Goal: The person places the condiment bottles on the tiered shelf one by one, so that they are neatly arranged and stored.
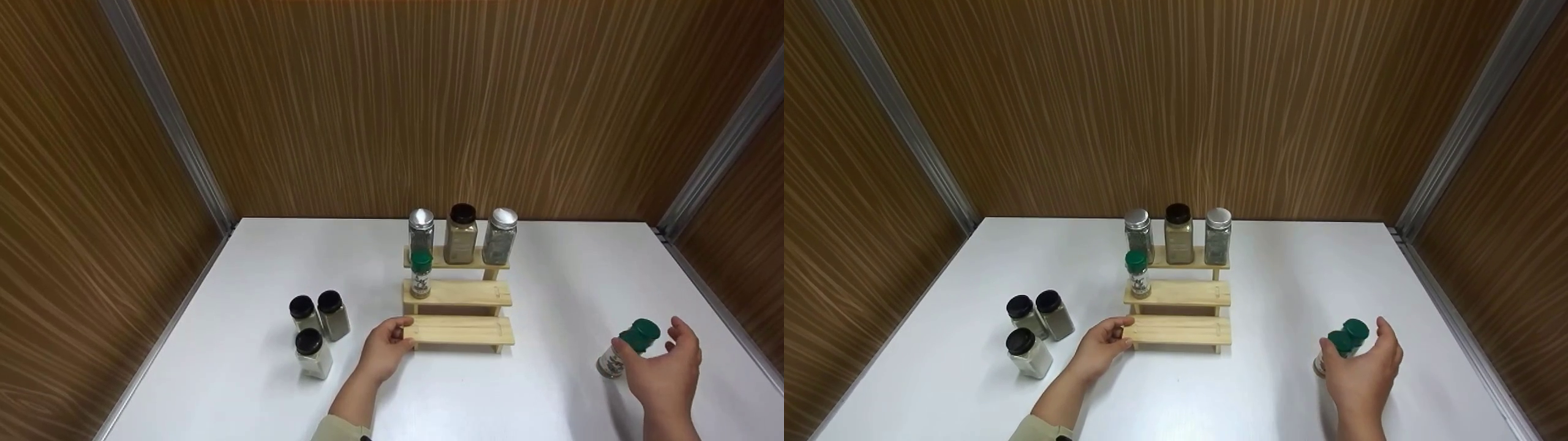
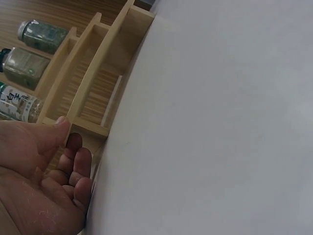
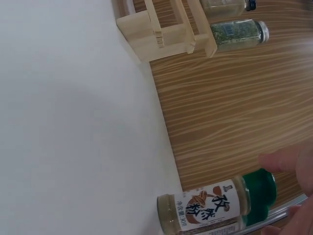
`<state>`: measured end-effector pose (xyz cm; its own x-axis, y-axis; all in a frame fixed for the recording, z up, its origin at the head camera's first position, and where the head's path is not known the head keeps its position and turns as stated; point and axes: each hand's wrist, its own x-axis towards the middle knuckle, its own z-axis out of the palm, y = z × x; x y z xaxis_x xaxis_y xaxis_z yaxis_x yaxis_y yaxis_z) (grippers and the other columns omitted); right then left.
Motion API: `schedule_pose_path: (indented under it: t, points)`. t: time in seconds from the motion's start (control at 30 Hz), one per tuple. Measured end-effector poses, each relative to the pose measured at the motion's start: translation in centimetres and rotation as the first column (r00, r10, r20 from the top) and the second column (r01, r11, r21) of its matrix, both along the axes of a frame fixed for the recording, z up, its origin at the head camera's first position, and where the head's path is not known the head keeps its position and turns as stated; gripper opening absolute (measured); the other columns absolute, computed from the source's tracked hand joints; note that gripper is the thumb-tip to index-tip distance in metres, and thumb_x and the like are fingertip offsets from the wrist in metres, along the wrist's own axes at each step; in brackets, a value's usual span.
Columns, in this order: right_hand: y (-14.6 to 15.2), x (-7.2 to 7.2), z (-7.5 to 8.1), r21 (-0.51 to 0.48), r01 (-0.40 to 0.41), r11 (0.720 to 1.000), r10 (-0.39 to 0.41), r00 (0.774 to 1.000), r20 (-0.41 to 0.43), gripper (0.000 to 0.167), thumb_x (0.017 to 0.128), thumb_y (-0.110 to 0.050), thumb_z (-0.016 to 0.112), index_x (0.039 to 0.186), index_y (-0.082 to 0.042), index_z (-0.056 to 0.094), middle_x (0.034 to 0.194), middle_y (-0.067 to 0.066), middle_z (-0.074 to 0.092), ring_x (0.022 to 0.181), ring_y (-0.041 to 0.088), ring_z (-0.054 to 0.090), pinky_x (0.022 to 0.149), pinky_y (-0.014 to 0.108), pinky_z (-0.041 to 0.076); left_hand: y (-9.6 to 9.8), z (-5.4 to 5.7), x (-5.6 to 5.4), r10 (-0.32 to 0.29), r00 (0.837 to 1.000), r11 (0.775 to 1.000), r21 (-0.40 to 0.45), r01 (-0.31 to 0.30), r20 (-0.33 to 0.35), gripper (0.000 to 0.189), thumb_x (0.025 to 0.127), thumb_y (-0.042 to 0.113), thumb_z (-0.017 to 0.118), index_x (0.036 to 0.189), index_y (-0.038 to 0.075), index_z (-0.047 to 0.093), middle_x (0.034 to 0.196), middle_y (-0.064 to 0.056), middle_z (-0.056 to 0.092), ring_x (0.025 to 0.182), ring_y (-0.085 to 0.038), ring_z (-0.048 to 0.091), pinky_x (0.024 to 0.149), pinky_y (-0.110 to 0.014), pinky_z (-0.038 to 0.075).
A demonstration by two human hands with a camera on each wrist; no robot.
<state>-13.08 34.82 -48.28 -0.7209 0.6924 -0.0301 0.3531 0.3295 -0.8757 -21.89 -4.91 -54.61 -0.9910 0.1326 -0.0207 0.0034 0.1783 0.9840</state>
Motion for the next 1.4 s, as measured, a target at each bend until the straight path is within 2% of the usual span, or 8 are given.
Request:
schedule_pose_path:
  t: [0.37,0.47,0.57,0.63,0.8,1.07,1.27,1.4]
  points:
    - [0.2,-0.1,-0.7,0.013,-0.037,0.999,0.037,0.999,-0.011,0.091,0.092,-0.007,0.078,0.165,0.002,0.024,0.166,0.033,0.026,0.146,0.056,0.035,0.105,0.068,0.046,-0.1,-0.3,0.2,-0.035,0.998,0.997,0.066,0.038,-0.049,0.037,0.091,-0.012,0.07,0.127,-0.009,0.067,0.1,-0.011,0.063,0.091,-0.016,0.056,0.077,-0.024,0.051]
    - [0.2,0.0,-0.8,0.021,-0.038,0.999,0.038,0.999,0.007,0.086,0.092,-0.009,0.079,0.162,0.004,0.03,0.164,0.033,0.029,0.145,0.055,0.036,0.084,0.04,0.059,-0.1,-0.3,0.2,-0.042,0.997,0.995,0.086,0.047,-0.064,0.037,0.091,-0.012,0.069,0.127,-0.012,0.065,0.1,-0.015,0.062,0.091,-0.016,0.055,0.076,-0.023,0.05]
    - [0.2,0.2,-0.9,0.038,-0.033,0.999,0.032,0.999,0.035,0.077,0.093,-0.011,0.078,0.157,0.006,0.039,0.162,0.034,0.029,0.145,0.055,0.037,0.066,0.017,0.044,-0.1,-0.3,0.2,-0.039,0.997,0.995,0.089,0.045,-0.065,0.037,0.09,-0.013,0.069,0.127,-0.011,0.065,0.1,-0.016,0.062,0.09,-0.016,0.055,0.076,-0.023,0.05]
    - [0.0,0.3,-0.9,0.043,-0.027,0.999,0.025,0.999,0.036,0.072,0.094,-0.013,0.078,0.154,0.007,0.043,0.16,0.036,0.028,0.145,0.056,0.035,0.067,0.02,0.042,-0.1,-0.3,0.2,-0.04,0.997,0.995,0.086,0.046,-0.065,0.037,0.09,-0.013,0.069,0.127,-0.011,0.066,0.099,-0.015,0.061,0.09,-0.016,0.055,0.076,-0.023,0.05]
    - [-0.6,0.4,-1.0,0.073,-0.003,0.997,0.003,1.0,0.013,0.064,0.094,-0.01,0.076,0.149,0.008,0.051,0.158,0.036,0.028,0.142,0.051,0.035,0.08,0.042,0.043,-0.1,-0.2,0.2,-0.035,0.998,0.996,0.077,0.039,-0.055,0.037,0.09,-0.013,0.07,0.127,-0.01,0.066,0.099,-0.013,0.062,0.09,-0.016,0.055,0.076,-0.023,0.05]
    - [-0.7,0.6,-1.2,0.104,0.014,0.995,-0.016,1.0,0.023,0.064,0.091,-0.012,0.08,0.147,0.004,0.055,0.143,0.03,0.043,0.112,0.033,0.044,0.078,0.043,0.039,-0.2,0.0,0.3,-0.018,0.999,0.998,0.055,0.02,-0.035,0.037,0.091,-0.012,0.071,0.127,-0.007,0.068,0.099,-0.01,0.061,0.091,-0.017,0.055,0.077,-0.024,0.05]
    - [-0.6,0.7,-1.5,0.094,-0.017,0.995,0.014,0.999,0.034,0.069,0.089,-0.009,0.081,0.15,0.004,0.051,0.145,0.032,0.051,0.118,0.038,0.052,0.069,0.021,0.042,-0.2,-0.1,0.2,-0.023,0.999,0.998,0.059,0.025,-0.036,0.037,0.09,-0.013,0.072,0.127,-0.007,0.068,0.099,-0.01,0.062,0.09,-0.016,0.056,0.077,-0.024,0.05]
    - [-0.6,0.7,-1.6,0.104,-0.019,0.994,0.017,0.999,0.029,0.068,0.088,-0.007,0.08,0.148,0.003,0.051,0.144,0.032,0.053,0.121,0.039,0.054,0.069,0.019,0.041,-0.1,-0.2,0.2,-0.026,0.998,0.998,0.059,0.028,-0.049,0.037,0.09,-0.013,0.072,0.126,-0.009,0.067,0.099,-0.01,0.063,0.089,-0.016,0.057,0.077,-0.024,0.051]
